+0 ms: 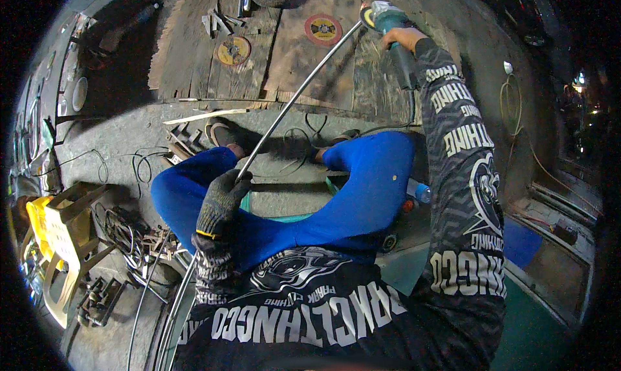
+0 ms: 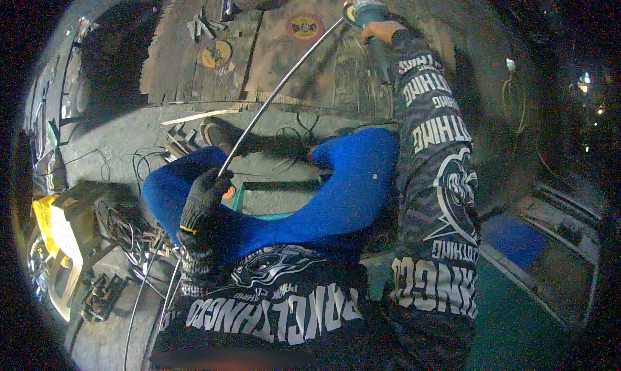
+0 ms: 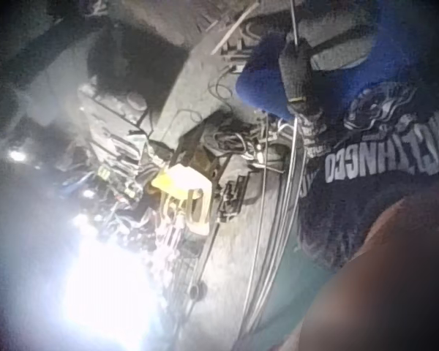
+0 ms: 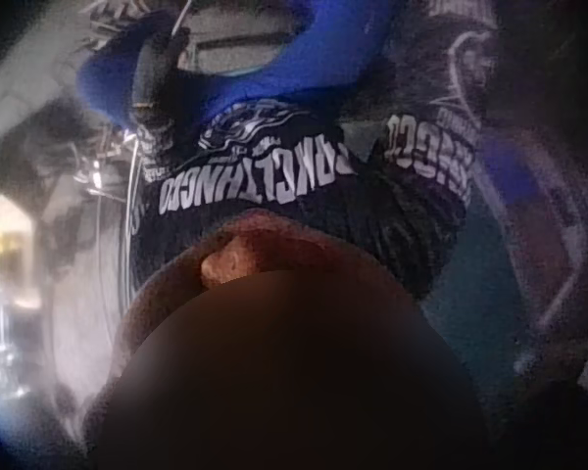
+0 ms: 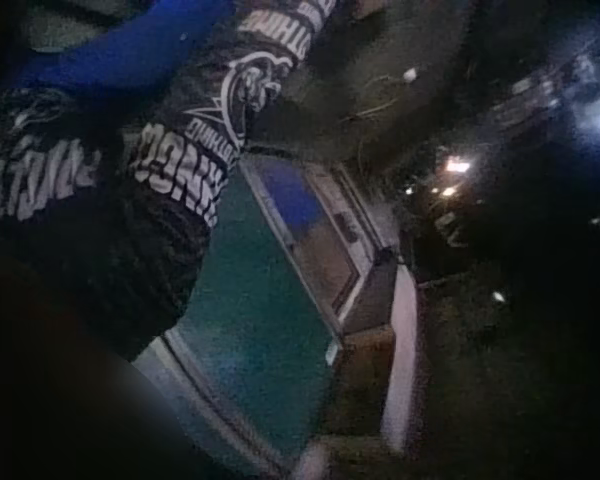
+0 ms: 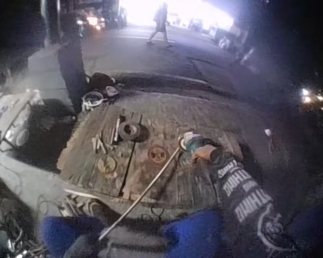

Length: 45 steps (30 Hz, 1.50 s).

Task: The person sits on the floor and uses an angle grinder to smooth a long metal rod, holding it with the left hand and moving the grinder along its length. Sparks are visible as the grinder contacts the metal surface.

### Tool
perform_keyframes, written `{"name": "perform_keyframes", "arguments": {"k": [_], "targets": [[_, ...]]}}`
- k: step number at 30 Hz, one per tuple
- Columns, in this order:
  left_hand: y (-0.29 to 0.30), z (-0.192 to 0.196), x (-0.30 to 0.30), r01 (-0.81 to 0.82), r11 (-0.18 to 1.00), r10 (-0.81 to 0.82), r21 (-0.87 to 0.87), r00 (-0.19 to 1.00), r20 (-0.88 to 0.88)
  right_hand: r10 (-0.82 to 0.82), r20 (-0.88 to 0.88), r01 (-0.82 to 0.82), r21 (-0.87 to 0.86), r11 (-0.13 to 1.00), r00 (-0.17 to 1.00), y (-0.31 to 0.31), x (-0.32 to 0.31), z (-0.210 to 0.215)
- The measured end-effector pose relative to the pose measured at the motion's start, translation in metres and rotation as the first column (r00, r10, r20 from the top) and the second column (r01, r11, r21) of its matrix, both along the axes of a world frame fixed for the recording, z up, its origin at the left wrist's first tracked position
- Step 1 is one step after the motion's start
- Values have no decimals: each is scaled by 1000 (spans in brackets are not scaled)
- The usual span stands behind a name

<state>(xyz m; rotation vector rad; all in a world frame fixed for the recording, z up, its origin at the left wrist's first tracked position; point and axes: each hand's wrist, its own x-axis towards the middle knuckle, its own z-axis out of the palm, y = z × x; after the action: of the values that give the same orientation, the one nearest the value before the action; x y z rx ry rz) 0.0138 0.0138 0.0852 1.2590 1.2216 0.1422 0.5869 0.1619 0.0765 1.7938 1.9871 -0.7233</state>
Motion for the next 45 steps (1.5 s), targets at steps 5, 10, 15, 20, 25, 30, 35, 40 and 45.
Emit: {"name": "perform_keyframes", "arguments": {"k": [5, 10, 15, 20, 25, 30, 35, 40, 45], "targets": [[3, 5, 7, -11, 999, 13, 45, 999, -44, -259, -304, 272, 1, 962, 917, 26, 58, -14], [4, 9, 10, 1, 990, 9, 138, 997, -71, -286, -361, 332, 70, 941, 888, 52, 90, -25], [0, 12, 6, 45, 973, -21, 227, 994, -106, -308, -458, 362, 32, 932, 834, 48, 77, -29], [-5, 5, -2, 72, 976, -50, 206, 993, -109, -298, -379, 381, 167, 909, 876, 20, 31, -22], [-12, -15, -7, 79, 968, -70, 237, 996, -49, -492, -166, 492, -42, 870, 855, -10, -32, -5], [-18, -28, -12, 132, 926, -122, 354, 991, -50, -411, -202, 406, -66, 911, 889, -62, -101, 4], [-17, -41, -16, 178, 943, -161, 280, 983, -84, -591, -265, 614, 5, 789, 762, -101, -172, -9], [-19, -52, -26, 221, 910, -223, 350, 974, -35, -579, -257, 620, 121, 775, 774, -142, -236, 4], [-15, -65, -27, 223, 903, -228, 366, 973, -30, -533, -253, 563, 60, 824, 807, -158, -278, 5]]}}
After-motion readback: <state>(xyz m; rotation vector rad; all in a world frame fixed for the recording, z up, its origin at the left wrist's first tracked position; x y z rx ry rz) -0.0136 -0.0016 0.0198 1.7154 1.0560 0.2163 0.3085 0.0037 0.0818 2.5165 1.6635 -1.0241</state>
